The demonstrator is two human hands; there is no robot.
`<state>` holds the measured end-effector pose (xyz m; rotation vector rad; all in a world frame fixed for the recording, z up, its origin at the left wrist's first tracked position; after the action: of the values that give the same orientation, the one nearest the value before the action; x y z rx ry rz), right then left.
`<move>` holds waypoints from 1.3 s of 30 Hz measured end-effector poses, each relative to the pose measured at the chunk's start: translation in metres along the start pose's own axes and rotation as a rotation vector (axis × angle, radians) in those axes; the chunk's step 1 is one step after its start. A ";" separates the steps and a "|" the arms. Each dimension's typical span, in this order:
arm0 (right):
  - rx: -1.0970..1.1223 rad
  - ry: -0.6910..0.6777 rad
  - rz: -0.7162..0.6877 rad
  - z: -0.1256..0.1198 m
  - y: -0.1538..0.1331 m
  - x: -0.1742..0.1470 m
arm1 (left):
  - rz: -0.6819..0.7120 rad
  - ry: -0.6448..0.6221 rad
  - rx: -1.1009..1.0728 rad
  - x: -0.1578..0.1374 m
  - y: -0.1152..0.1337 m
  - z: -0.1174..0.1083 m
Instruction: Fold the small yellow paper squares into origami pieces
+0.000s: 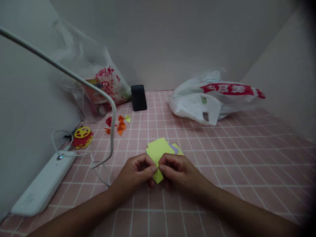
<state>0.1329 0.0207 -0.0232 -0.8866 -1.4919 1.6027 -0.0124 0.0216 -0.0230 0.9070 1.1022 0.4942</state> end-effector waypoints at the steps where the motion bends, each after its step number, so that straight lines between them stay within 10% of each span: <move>1: -0.018 0.004 -0.006 0.000 0.000 0.000 | -0.001 -0.002 -0.002 0.000 0.000 0.000; 39: -0.006 -0.035 0.005 0.003 -0.002 -0.001 | 0.005 -0.002 0.112 -0.004 0.002 0.002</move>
<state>0.1312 0.0185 -0.0209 -0.8708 -1.5209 1.6257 -0.0116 0.0186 -0.0189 1.0081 1.1345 0.4390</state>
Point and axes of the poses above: each hand's wrist, its own x-axis towards the middle knuckle, its own z-axis out of the palm, y = z × x, the point moved 4 cm from there along x, towards the middle knuckle, and after that the axes turned 14 degrees about -z, right-handed, at the moved point
